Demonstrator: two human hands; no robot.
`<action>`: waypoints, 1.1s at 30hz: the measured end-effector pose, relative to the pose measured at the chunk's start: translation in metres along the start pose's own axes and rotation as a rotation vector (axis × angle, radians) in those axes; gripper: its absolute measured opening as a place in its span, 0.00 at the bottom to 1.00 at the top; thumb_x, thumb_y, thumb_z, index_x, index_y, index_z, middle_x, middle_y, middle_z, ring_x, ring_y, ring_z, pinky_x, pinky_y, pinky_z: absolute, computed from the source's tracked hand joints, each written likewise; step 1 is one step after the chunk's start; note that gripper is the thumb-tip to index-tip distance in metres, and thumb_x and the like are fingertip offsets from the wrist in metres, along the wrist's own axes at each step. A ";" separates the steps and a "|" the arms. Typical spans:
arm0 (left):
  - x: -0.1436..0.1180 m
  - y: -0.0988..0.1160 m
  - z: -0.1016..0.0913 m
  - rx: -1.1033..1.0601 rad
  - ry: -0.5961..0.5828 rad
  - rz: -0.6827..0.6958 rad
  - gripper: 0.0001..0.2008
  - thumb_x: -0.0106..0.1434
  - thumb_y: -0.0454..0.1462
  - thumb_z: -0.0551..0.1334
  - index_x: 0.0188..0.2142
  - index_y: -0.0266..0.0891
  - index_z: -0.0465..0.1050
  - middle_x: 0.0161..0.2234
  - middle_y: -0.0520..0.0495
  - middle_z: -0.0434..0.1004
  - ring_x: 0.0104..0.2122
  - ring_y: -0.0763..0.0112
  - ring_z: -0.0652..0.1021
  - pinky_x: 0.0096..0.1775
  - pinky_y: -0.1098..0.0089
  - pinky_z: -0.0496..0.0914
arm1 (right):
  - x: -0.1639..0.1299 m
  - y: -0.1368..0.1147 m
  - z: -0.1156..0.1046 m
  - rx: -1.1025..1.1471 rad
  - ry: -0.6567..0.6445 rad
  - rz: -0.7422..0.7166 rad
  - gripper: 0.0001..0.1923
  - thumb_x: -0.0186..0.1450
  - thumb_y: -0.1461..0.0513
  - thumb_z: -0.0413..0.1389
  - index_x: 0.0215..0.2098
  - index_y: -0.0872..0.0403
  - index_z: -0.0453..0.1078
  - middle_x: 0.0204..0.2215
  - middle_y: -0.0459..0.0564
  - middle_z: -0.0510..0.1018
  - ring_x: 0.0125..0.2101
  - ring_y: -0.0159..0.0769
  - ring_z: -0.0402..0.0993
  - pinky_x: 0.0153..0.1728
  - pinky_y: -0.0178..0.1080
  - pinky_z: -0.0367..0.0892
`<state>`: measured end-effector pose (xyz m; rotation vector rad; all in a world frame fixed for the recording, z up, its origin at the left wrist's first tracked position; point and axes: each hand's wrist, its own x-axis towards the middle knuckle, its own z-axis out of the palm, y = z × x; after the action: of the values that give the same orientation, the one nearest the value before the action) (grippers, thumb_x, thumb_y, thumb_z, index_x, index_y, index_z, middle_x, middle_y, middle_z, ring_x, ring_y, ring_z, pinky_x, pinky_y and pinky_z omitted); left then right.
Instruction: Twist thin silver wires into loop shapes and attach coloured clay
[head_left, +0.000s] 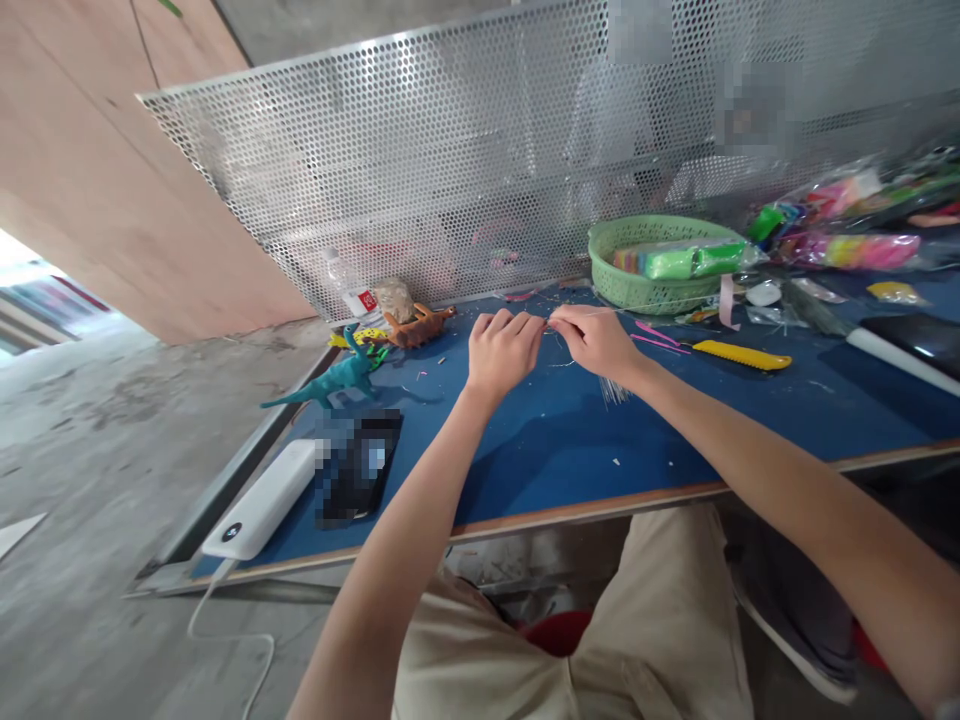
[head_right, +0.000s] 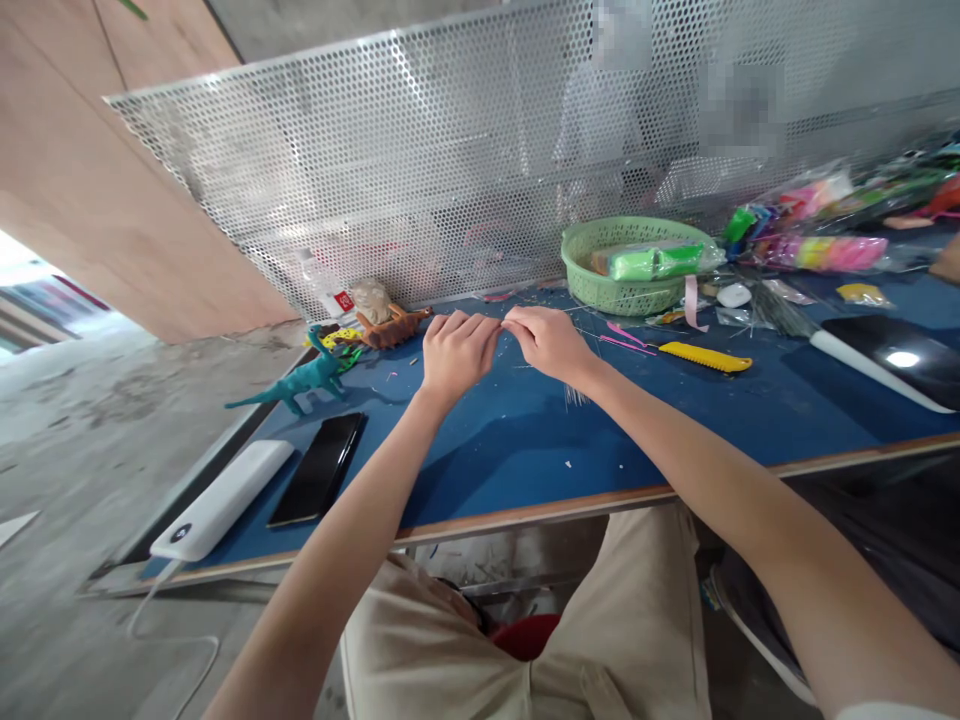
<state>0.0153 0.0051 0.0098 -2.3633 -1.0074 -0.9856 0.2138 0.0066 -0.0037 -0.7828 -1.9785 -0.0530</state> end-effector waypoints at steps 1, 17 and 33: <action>0.000 0.000 0.001 0.001 0.006 -0.009 0.16 0.75 0.43 0.53 0.40 0.44 0.78 0.35 0.41 0.81 0.40 0.56 0.76 0.44 0.57 0.62 | 0.000 0.000 0.000 0.003 -0.004 0.008 0.18 0.77 0.56 0.46 0.37 0.53 0.74 0.34 0.53 0.81 0.36 0.41 0.76 0.40 0.41 0.66; -0.005 -0.008 0.021 -0.932 -0.107 -0.437 0.15 0.73 0.45 0.55 0.37 0.39 0.73 0.32 0.48 0.77 0.29 0.73 0.75 0.37 0.69 0.71 | 0.002 0.017 -0.006 0.248 -0.041 0.266 0.20 0.74 0.48 0.51 0.40 0.53 0.77 0.25 0.45 0.73 0.23 0.32 0.65 0.28 0.37 0.59; -0.007 -0.016 0.021 -1.570 -0.286 -0.759 0.16 0.64 0.49 0.67 0.34 0.39 0.70 0.23 0.59 0.46 0.20 0.80 0.51 0.24 0.75 0.55 | -0.003 0.027 0.005 0.377 -0.216 0.435 0.21 0.75 0.48 0.48 0.34 0.52 0.71 0.17 0.41 0.66 0.16 0.30 0.63 0.23 0.34 0.59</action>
<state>0.0090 0.0248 -0.0079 -3.3663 -1.6520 -2.4366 0.2256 0.0283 -0.0167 -0.9753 -1.8909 0.6651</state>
